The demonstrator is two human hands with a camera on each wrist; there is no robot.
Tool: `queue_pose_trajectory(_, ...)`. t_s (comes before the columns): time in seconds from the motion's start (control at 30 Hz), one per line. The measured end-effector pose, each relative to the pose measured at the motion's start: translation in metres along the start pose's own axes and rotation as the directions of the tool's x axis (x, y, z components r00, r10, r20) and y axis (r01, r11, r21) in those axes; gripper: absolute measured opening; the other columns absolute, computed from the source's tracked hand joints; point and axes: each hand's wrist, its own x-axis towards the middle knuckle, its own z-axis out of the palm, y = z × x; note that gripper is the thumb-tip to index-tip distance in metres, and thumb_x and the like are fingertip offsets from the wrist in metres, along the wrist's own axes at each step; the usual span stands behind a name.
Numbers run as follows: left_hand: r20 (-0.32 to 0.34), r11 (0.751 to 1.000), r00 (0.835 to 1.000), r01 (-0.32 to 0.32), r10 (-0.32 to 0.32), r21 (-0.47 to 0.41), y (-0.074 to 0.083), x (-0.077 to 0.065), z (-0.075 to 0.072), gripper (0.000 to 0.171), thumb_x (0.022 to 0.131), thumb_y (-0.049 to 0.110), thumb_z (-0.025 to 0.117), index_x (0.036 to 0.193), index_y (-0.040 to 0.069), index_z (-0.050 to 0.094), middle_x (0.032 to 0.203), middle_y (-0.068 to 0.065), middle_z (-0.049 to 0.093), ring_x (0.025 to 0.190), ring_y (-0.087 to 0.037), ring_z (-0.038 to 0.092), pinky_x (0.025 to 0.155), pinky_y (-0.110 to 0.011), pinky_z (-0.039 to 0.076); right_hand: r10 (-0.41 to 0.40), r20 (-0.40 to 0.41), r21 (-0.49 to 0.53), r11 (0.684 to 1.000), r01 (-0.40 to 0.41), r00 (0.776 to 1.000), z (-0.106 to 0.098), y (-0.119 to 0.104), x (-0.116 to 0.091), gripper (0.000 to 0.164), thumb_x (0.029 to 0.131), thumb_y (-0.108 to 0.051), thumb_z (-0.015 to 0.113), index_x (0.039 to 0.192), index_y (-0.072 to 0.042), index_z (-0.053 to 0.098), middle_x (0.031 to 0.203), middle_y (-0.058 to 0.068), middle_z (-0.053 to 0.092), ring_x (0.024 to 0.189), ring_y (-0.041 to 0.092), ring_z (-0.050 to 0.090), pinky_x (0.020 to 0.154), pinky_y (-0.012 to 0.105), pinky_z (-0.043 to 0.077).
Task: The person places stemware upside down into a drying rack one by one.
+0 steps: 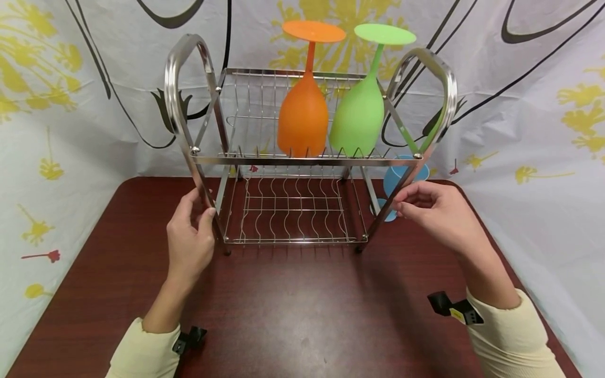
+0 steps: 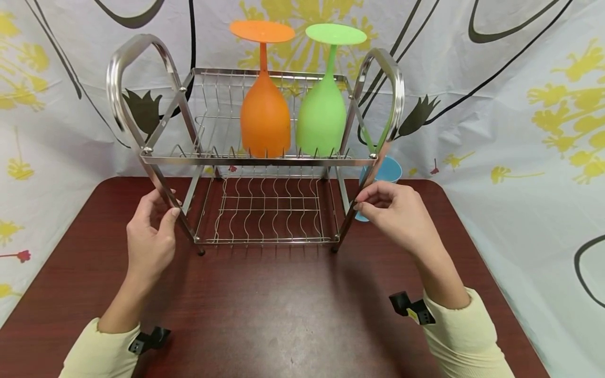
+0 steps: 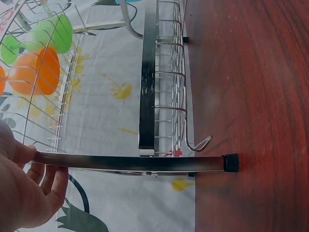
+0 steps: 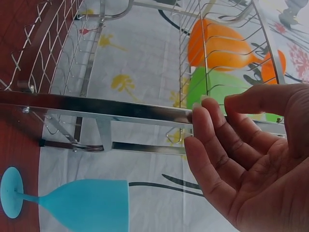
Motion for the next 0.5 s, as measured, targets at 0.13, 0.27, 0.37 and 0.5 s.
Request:
queue_pose_trajectory(0.13, 0.007, 1.0, 1.0, 0.005, -0.005, -0.001, 0.0014, -0.0002, -0.0007, 0.033, 0.09, -0.007, 0.061, 0.123, -0.003, 0.06, 0.097, -0.015, 0.063, 0.078, -0.012, 0.051, 0.065, -0.015, 0.04, -0.002, 0.008, -0.007, 1.0, 0.003, 1.0, 0.0, 0.0032, 0.0011, 0.013, 0.091, -0.017, 0.066, 0.099, -0.007, 0.07, 0.082, -0.004, 0.07, 0.074, 0.006, 0.066, 0.064, 0.021, 0.052)
queue_pose_trajectory(0.27, 0.004, 1.0, 1.0, 0.001, -0.001, -0.002, 0.001, -0.0001, -0.0004, 0.034, 0.089, -0.008, 0.061, 0.123, -0.003, 0.06, 0.097, -0.016, 0.064, 0.078, -0.011, 0.051, 0.065, -0.015, 0.04, 0.012, 0.02, -0.021, 1.0, -0.011, 1.0, -0.0003, 0.0045, 0.0009, 0.012, 0.092, -0.015, 0.065, 0.099, -0.007, 0.07, 0.083, -0.001, 0.07, 0.074, 0.007, 0.065, 0.064, 0.022, 0.052)
queue_pose_trajectory(0.37, 0.0, 1.0, 1.0, -0.001, 0.001, -0.002, 0.0001, -0.0001, 0.0001, 0.034, 0.089, -0.008, 0.061, 0.123, -0.003, 0.06, 0.097, -0.016, 0.064, 0.078, -0.011, 0.051, 0.066, -0.014, 0.04, 0.024, 0.035, -0.032, 0.999, -0.022, 0.999, -0.0003, 0.0057, 0.0003, 0.013, 0.092, -0.015, 0.064, 0.1, -0.006, 0.069, 0.087, 0.006, 0.071, 0.074, 0.007, 0.065, 0.065, 0.023, 0.052)
queue_pose_trajectory(0.5, -0.003, 1.0, 1.0, -0.005, 0.005, -0.001, 0.0001, -0.0002, 0.0001, 0.034, 0.089, -0.008, 0.062, 0.123, -0.003, 0.06, 0.097, -0.016, 0.064, 0.078, -0.011, 0.051, 0.066, -0.013, 0.04, 0.037, 0.049, -0.058, 0.998, -0.034, 0.998, -0.0001, 0.0084, -0.0004, 0.014, 0.092, -0.018, 0.065, 0.099, -0.006, 0.069, 0.091, 0.01, 0.071, 0.076, 0.006, 0.065, 0.066, 0.024, 0.051)
